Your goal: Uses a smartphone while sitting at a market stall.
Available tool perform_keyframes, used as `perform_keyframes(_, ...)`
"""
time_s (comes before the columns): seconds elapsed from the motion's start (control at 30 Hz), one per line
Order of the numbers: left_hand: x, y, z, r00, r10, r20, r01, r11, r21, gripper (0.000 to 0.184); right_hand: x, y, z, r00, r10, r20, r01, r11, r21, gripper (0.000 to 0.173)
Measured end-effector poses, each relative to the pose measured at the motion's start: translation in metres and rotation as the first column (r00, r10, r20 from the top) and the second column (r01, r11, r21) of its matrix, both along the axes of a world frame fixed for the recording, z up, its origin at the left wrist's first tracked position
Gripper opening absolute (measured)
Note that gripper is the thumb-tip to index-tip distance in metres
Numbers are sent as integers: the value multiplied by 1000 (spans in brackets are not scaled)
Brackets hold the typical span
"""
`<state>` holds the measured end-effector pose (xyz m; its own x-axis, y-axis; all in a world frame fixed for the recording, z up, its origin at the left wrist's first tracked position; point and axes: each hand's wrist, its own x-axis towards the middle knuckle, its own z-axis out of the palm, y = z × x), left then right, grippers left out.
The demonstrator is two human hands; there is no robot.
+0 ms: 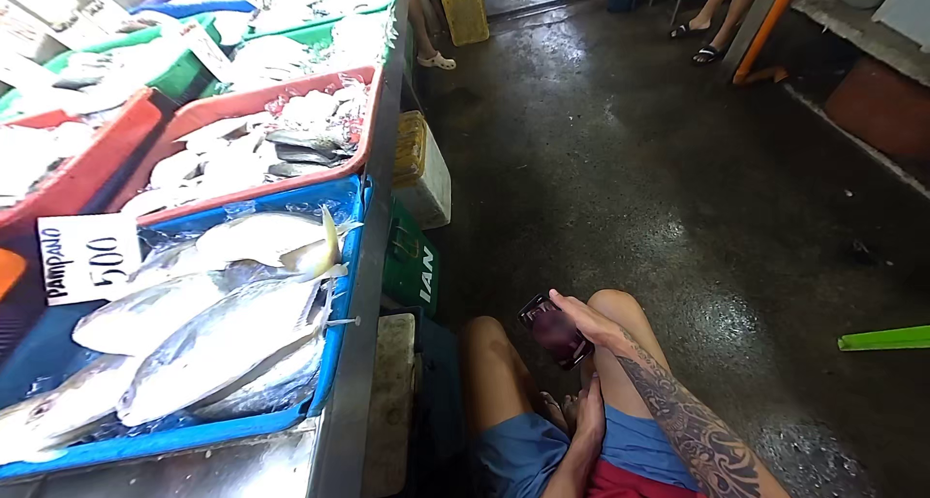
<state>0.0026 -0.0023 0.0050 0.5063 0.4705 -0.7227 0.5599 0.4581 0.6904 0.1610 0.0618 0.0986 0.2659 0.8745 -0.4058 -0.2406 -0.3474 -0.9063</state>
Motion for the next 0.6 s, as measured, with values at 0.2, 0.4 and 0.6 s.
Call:
perform_keyframes(0.2,0,1,2,1000,6,3,-6,1000,-9,65,2,0,0,996,-49,-70,57,992,116,48)
perform_keyframes(0.4,0,0,2,999,28,25,-27,1000,-15,63,2,1,1,989,-112,-98,125,981,147,43)
perform_keyframes(0.6,0,0,-1,1000,18,21,-18,1000,-4,64,1,1,0,987,-140,-78,148,982,121,47)
